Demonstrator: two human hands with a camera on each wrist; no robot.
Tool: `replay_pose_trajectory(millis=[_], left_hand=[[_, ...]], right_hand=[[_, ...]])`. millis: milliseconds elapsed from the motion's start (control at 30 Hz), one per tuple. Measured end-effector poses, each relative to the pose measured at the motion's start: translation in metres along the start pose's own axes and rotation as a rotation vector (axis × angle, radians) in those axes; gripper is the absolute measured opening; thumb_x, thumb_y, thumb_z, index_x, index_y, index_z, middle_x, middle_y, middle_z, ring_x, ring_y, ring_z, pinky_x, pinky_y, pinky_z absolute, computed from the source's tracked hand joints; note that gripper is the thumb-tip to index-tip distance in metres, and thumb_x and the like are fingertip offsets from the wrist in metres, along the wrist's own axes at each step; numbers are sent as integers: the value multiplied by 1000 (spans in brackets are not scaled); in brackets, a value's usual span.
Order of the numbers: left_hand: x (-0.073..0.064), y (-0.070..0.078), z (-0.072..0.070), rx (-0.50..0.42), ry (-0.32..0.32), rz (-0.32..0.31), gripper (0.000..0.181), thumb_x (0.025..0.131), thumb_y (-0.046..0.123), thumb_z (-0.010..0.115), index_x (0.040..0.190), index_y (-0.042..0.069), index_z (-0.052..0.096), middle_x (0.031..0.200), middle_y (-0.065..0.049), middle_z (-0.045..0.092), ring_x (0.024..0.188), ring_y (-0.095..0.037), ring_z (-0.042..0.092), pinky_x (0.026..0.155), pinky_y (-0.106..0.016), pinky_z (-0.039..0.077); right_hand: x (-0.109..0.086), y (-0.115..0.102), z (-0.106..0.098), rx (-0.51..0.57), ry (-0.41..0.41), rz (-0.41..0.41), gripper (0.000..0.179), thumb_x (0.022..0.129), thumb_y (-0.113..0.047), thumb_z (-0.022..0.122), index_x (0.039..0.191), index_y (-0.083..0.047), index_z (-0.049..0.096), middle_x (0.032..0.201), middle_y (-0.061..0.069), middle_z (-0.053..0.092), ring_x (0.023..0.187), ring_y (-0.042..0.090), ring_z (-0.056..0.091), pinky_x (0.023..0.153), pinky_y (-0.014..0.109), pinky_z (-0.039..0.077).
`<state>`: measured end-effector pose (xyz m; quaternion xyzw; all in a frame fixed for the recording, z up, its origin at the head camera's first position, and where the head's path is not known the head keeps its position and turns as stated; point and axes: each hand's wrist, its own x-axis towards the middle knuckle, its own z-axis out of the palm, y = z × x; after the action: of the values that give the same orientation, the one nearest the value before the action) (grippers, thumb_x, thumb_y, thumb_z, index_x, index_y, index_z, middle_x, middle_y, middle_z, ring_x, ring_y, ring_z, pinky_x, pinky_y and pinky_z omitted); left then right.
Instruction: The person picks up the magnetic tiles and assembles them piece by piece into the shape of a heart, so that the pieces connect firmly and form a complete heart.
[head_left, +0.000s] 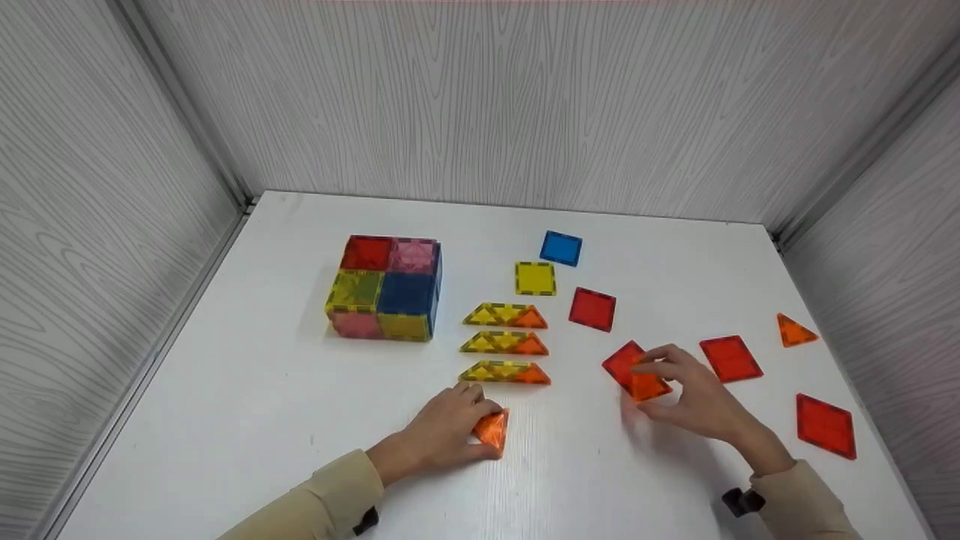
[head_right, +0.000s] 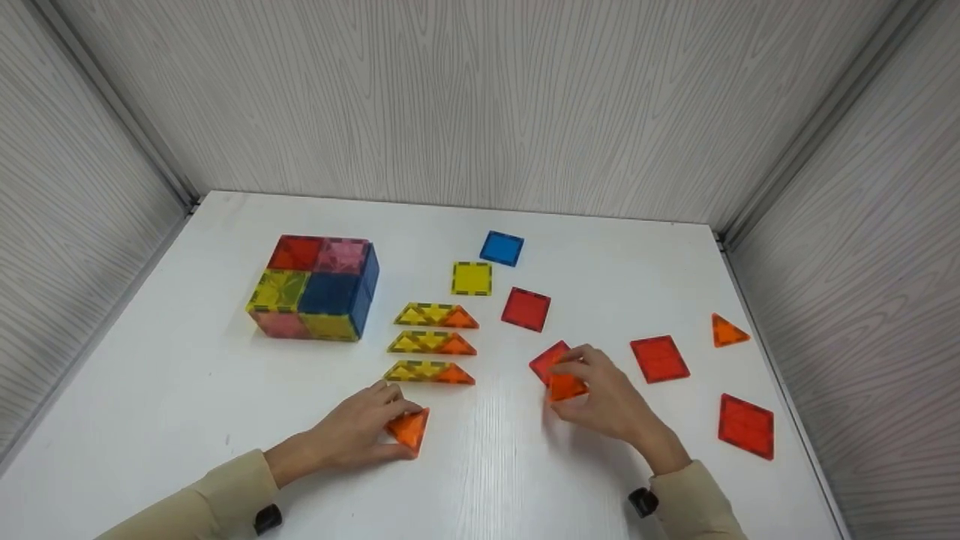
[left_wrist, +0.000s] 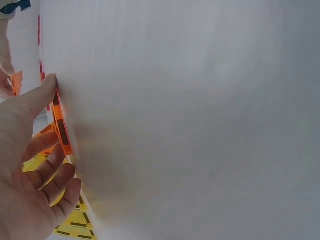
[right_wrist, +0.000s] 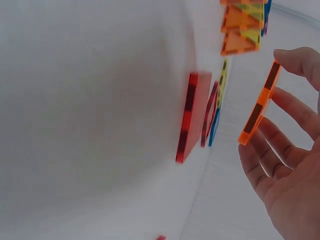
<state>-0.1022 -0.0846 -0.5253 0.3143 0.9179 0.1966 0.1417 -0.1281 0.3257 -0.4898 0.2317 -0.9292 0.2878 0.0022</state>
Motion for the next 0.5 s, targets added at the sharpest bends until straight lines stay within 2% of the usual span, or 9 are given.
replay_pose_trajectory(millis=[133,267,500], left_hand=[[1,1,1,5,1,-6,64,92,63,72,141,22,65,120,-2,59,107,-16,49,92,-33,46],[2,3,1,3,-8,-20,65,92,64,71,142,23,64,120,-2,59,107,-16,49,92,-34,47],[4,7,1,15,-3,-36,64,92,64,73,141,23,64,120,-2,60,108,-17,50,93,-36,48]], right_hand=[[3,-22,22,-17,-135,-28,42,84,-17,88,124,-20,77,131,-1,63,118,17,59,91,32,60],[10,-39,41,-64,-273,-62,42,86,-26,87,126,-25,77,132,0,61,119,16,57,92,31,61],[18,-51,60,-121,-369,-142,38,88,-28,84,124,-32,75,132,-2,62,117,14,58,93,33,61]])
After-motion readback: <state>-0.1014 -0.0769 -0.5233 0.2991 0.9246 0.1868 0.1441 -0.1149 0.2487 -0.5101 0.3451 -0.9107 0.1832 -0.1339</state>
